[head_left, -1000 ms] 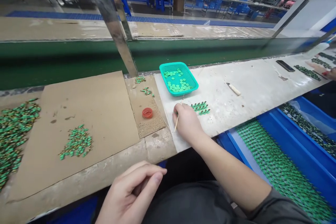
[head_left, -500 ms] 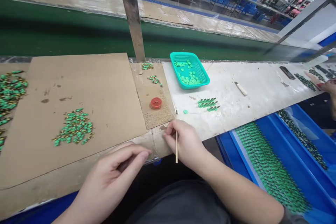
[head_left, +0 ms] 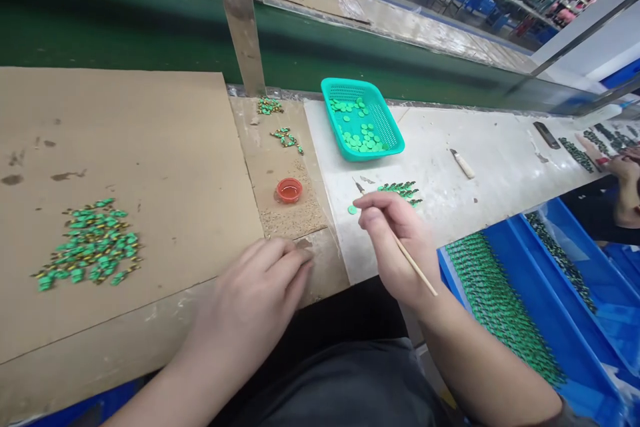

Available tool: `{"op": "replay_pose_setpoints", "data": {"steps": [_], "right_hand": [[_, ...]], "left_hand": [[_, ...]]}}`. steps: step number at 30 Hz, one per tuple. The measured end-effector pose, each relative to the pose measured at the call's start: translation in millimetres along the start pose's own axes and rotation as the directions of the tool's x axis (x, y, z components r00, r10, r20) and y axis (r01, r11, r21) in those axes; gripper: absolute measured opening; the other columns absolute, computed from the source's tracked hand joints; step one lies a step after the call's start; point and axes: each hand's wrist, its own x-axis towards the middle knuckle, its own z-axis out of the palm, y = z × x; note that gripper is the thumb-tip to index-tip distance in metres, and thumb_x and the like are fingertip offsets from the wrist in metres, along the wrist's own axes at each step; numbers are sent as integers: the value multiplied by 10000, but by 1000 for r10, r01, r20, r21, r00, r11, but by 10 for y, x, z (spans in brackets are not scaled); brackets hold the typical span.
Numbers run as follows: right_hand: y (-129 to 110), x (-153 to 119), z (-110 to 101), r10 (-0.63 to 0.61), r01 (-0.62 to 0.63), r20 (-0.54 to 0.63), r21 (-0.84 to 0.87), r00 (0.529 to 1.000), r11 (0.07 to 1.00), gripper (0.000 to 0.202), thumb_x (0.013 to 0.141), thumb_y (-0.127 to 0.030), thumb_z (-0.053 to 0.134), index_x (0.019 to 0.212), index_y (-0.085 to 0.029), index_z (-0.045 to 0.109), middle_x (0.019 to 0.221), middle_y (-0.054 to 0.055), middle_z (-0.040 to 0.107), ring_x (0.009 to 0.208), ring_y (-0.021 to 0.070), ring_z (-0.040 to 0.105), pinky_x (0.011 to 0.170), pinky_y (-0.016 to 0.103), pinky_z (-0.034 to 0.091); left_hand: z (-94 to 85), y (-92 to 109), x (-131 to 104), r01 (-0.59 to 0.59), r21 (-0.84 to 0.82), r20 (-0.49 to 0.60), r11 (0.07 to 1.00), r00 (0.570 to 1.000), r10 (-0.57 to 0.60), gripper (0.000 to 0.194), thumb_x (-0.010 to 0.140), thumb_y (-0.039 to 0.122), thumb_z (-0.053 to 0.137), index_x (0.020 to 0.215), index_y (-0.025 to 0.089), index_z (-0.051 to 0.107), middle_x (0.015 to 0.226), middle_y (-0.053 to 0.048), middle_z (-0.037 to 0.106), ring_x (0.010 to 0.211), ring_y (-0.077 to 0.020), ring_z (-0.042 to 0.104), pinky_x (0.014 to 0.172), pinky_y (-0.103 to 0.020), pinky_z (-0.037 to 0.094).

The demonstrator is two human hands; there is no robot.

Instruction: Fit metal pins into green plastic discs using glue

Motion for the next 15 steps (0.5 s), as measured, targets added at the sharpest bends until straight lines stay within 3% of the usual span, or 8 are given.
{"op": "replay_pose_setpoints", "data": {"steps": [4,7,10,13,15], "right_hand": [[115,198,107,-41,32,43,180,998,983,228,1148,-284,677,1347,-275,788,1107,32,834,995,178,806,924,374,675],[141,425,269,-146,145,-8,182,989,972,214,1186,-311,614,1211,-267,822,990,7,827,882,151,786,840,337,665],[145,641,467,-219,226,-59,161,974,961,267,1207,-305,559,1094,-248,794,945,4,786,873,143,757,843,331,637],[184,746,627,-234,241,-58,226,971,944,201,1207,-283,555,1121,-244,733,929,-7,738,854,131,739,819,317,620],[221,751,682,-214,216,-36,274,976,937,135,1199,-282,586,1122,-250,691,910,-26,712,796,115,723,754,292,605]], "left_hand": [[-155,-154,-166,-42,-126,-9,991,999,41,199,1156,232,619,1334,212,707,1206,-33,742,1071,-158,710,986,-318,559],[-172,-179,-274,-175,-37,-33,984,984,174,242,1096,121,690,1335,142,716,1332,-81,769,1182,-211,709,1087,-386,545],[-133,-182,-343,-272,69,14,960,962,272,258,1076,55,660,1311,125,739,1356,-77,806,1202,-273,727,1081,-468,543],[-89,-197,-426,-284,112,17,952,959,284,275,1079,78,647,1325,133,758,1409,-83,799,1188,-305,737,1051,-506,546],[-46,-212,-509,-233,55,7,971,973,233,321,1082,128,673,1389,174,754,1507,-64,763,1259,-303,733,1120,-494,546]]}}
